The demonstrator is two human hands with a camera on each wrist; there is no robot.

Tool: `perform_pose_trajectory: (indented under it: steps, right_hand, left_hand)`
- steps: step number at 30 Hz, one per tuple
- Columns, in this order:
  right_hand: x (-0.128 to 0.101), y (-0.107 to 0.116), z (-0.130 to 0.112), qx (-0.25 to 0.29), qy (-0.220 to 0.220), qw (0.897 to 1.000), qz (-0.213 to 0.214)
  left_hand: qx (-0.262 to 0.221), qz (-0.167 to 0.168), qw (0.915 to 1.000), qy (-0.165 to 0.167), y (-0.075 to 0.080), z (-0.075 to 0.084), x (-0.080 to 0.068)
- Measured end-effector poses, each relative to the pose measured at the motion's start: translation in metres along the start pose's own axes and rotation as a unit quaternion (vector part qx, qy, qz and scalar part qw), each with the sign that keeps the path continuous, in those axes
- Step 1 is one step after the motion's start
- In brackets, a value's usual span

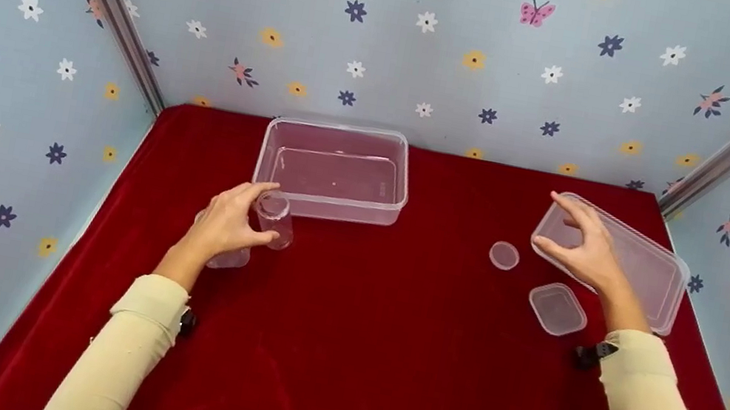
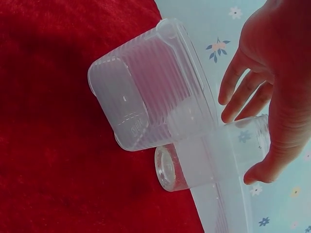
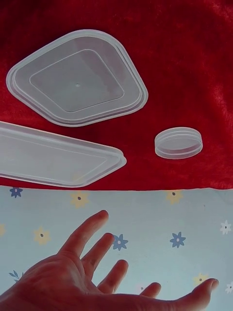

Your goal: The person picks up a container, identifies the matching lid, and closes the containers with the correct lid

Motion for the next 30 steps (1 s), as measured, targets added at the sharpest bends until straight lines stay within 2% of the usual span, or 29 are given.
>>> perform_pose_trajectory:
  steps: [11,19,30]
  right_hand:
    - [0.002,-0.006,0.000,0.045,-0.010,0.999,-0.006]
    - [0.004,-0.009,-0.001,0.058,-0.003,0.998,-0.004]
    - [0.005,-0.011,-0.007,0.042,0.012,0.999,0.002]
  left_hand:
    - [-0.009,0.016,0.9997,-0.014,-0.001,-0.001,0.002]
    - [-0.012,0.018,0.9997,-0.013,-0.001,-0.001,0.003]
    - [-0.014,0.021,0.9995,-0.017,0.001,0.002,0.004]
Point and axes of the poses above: each hand's wrist, its own x-axis towards the middle knuckle, its own y-axis out of the back of the hand, z = x × y, the point moved 7 cm from there along x, towards the middle knuckle, and after that the axes turned 7 degrees about z, right-handed, at the moved point
